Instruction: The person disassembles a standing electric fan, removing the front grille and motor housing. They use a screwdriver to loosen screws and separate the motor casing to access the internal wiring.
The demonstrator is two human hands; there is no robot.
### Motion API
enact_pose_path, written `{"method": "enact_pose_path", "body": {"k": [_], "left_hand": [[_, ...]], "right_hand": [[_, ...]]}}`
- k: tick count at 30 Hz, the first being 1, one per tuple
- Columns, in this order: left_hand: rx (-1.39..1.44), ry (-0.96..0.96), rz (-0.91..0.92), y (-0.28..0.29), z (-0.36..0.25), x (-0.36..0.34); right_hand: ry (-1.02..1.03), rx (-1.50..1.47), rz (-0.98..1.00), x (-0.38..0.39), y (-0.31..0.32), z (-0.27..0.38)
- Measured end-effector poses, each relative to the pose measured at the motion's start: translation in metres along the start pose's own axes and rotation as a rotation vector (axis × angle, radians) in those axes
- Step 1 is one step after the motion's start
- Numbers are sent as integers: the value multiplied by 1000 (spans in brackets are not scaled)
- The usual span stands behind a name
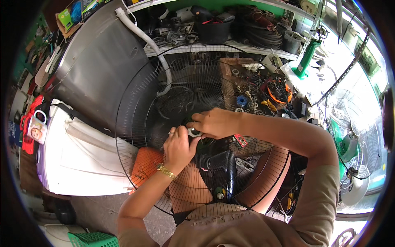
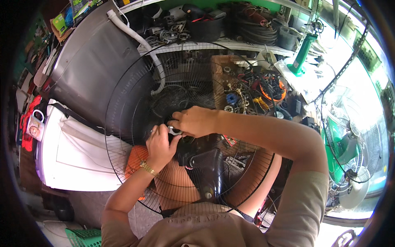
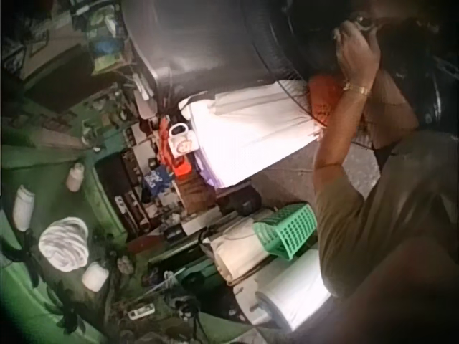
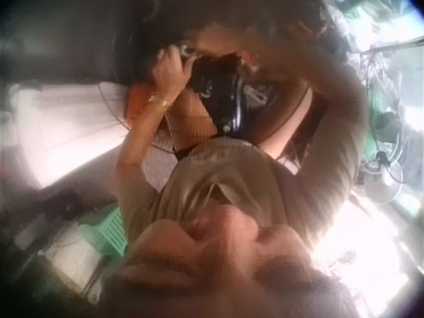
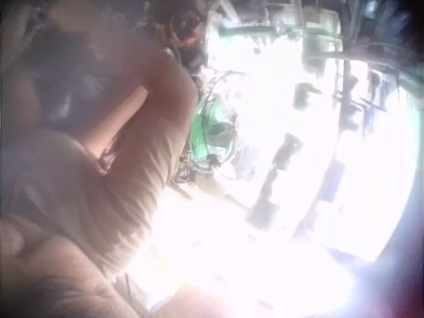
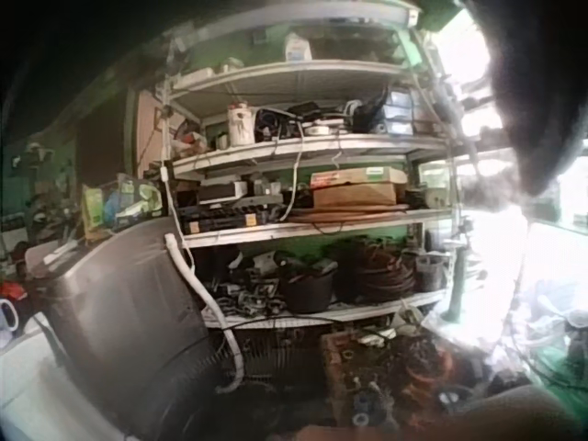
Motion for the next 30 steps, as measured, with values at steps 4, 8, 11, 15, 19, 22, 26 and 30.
{"method": "enact_pose_path", "body": {"k": [4, 8, 11, 15, 19, 22, 26, 30], "left_hand": [[-64, 90, -2, 2, -16, 1], [-46, 72, 177, 17, -14, 10], [-193, 3, -16, 91, -4, -2], [631, 572, -527, 146, 142, 56], [1803, 650, 126, 97, 143, 76], [1755, 474, 69, 114, 124, 64], [1599, 439, 26, 134, 49, 43], [1442, 401, 14, 141, -35, 37]], "right_hand": [[136, -16, 129, -8, 7, -9], [111, -60, 109, -4, 18, -4], [-31, -56, 64, 18, 29, 0], [-144, -86, -16, 28, 36, 17], [-252, -287, 38, 37, 44, 12], [-451, -615, 59, 54, 52, -5], [-872, -1068, 226, 83, 69, -33], [-1077, -894, 656, 95, 62, -14]]}}
Point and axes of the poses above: each hand's wrist, its own x-axis away from the middle knuckle, its own y-axis out of the back of the hand, z = x × y, the point moved 5 cm from there along -x, towards the middle knuckle, and after that the axes turned 11 degrees about x, right-handed, at the moved point
